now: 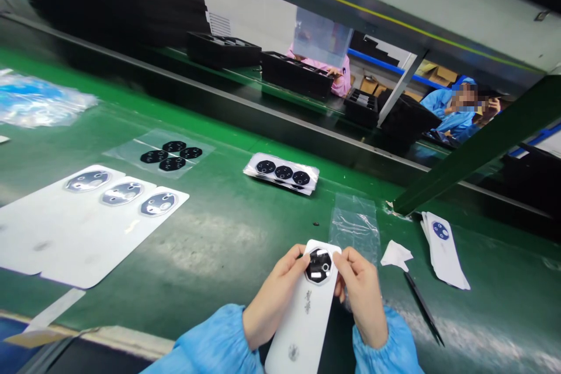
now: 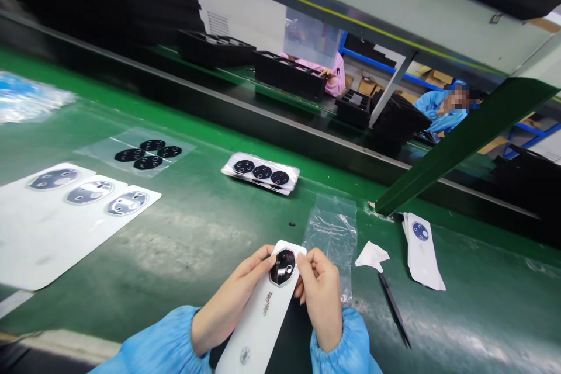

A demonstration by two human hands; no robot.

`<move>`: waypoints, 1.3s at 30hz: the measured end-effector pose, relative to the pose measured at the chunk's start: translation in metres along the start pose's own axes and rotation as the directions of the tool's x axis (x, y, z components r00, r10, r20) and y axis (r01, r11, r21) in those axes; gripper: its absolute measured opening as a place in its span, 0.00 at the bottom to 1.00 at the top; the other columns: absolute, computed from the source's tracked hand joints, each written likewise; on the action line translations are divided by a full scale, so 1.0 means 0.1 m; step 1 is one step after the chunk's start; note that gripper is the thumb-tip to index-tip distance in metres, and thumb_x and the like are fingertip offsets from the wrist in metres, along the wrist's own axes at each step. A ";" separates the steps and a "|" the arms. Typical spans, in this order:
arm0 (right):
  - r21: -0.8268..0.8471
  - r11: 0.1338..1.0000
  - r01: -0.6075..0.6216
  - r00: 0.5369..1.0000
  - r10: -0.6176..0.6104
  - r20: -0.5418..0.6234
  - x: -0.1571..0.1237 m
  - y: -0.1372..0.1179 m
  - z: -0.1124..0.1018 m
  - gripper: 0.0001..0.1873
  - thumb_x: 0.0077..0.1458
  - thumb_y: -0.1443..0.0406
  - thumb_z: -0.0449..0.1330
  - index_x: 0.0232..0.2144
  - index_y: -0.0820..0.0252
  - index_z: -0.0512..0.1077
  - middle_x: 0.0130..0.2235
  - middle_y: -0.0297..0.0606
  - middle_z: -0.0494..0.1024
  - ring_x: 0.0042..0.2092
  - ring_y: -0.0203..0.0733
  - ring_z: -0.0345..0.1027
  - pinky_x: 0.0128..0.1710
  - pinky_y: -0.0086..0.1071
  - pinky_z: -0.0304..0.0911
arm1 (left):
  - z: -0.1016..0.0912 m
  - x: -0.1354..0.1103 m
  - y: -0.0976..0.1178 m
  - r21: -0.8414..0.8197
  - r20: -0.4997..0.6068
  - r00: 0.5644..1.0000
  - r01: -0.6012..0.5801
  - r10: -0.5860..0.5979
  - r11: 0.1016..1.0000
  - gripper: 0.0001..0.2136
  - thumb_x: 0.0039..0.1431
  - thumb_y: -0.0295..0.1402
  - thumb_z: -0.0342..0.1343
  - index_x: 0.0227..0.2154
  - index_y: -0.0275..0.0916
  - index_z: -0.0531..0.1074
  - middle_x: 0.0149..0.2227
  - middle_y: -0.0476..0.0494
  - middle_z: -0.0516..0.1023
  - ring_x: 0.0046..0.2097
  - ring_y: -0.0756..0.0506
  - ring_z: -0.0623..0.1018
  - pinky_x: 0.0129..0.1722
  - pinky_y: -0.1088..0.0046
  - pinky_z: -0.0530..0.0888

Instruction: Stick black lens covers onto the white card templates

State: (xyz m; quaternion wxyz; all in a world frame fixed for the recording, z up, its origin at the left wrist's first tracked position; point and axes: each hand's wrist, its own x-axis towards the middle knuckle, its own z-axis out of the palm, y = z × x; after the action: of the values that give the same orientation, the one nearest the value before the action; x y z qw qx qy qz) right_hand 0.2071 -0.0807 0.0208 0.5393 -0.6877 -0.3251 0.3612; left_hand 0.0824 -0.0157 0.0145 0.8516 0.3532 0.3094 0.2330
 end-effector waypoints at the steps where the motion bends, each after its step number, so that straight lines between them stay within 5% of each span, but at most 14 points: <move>1: -0.001 1.000 -0.005 1.000 0.005 0.001 0.00 0.00 0.00 0.24 0.50 0.47 0.58 0.18 0.58 0.59 0.13 0.25 0.63 0.14 0.28 0.54 0.13 0.21 0.50 | 0.00 0.00 0.00 -0.010 -0.005 1.000 0.008 -0.008 1.000 0.12 0.53 0.41 0.58 0.34 0.39 0.67 0.25 0.51 0.73 0.27 0.51 0.72 0.27 0.77 0.67; 10: -0.001 1.000 0.012 1.000 -0.012 0.006 0.01 -0.01 -0.02 0.22 0.52 0.49 0.58 0.20 0.58 0.60 0.14 0.24 0.63 0.16 0.28 0.55 0.15 0.22 0.52 | 0.02 -0.03 0.02 0.056 0.093 0.996 -0.002 -0.003 0.998 0.18 0.51 0.43 0.60 0.39 0.39 0.62 0.28 0.49 0.75 0.27 0.49 0.74 0.25 0.76 0.69; 14: 0.037 0.998 0.057 0.988 -0.062 0.138 -0.01 -0.05 -0.03 0.14 0.49 0.56 0.64 0.30 0.58 0.66 0.28 0.31 0.73 0.30 0.36 0.68 0.27 0.26 0.62 | 0.00 -0.04 0.01 0.144 0.083 0.994 -0.076 0.064 0.987 0.22 0.50 0.37 0.62 0.44 0.41 0.59 0.36 0.47 0.75 0.33 0.48 0.75 0.30 0.75 0.71; 18: 0.087 0.996 0.037 0.979 -0.053 0.195 0.00 -0.05 -0.06 0.14 0.49 0.57 0.64 0.33 0.59 0.67 0.32 0.34 0.75 0.35 0.40 0.70 0.35 0.30 0.64 | -0.02 -0.04 0.00 0.205 0.087 0.986 -0.160 0.145 0.966 0.20 0.52 0.36 0.60 0.44 0.41 0.59 0.38 0.47 0.72 0.36 0.47 0.74 0.33 0.74 0.71; 30: 0.154 0.987 -0.035 0.996 0.021 0.088 0.08 0.05 -0.07 0.19 0.49 0.52 0.62 0.23 0.59 0.61 0.20 0.24 0.60 0.22 0.30 0.51 0.22 0.24 0.48 | -0.05 -0.05 0.00 0.122 0.167 0.984 -0.076 0.055 0.990 0.15 0.54 0.40 0.57 0.41 0.41 0.63 0.35 0.49 0.72 0.33 0.48 0.73 0.32 0.74 0.68; 39: 0.072 0.997 -0.004 0.994 -0.004 0.111 0.08 0.01 -0.02 0.21 0.47 0.51 0.62 0.21 0.59 0.60 0.20 0.25 0.58 0.23 0.31 0.50 0.22 0.25 0.47 | -0.01 0.09 0.10 0.311 -0.006 0.984 -0.166 0.176 0.936 0.16 0.52 0.44 0.56 0.23 0.38 0.61 0.22 0.55 0.61 0.26 0.52 0.62 0.26 0.78 0.59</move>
State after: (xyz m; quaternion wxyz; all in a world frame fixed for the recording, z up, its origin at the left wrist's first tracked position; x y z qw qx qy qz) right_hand 0.2129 -0.0756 0.0193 0.5448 -0.6466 -0.3414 0.4106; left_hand 0.0867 -0.0035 0.0179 0.7570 0.5038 0.3243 0.2608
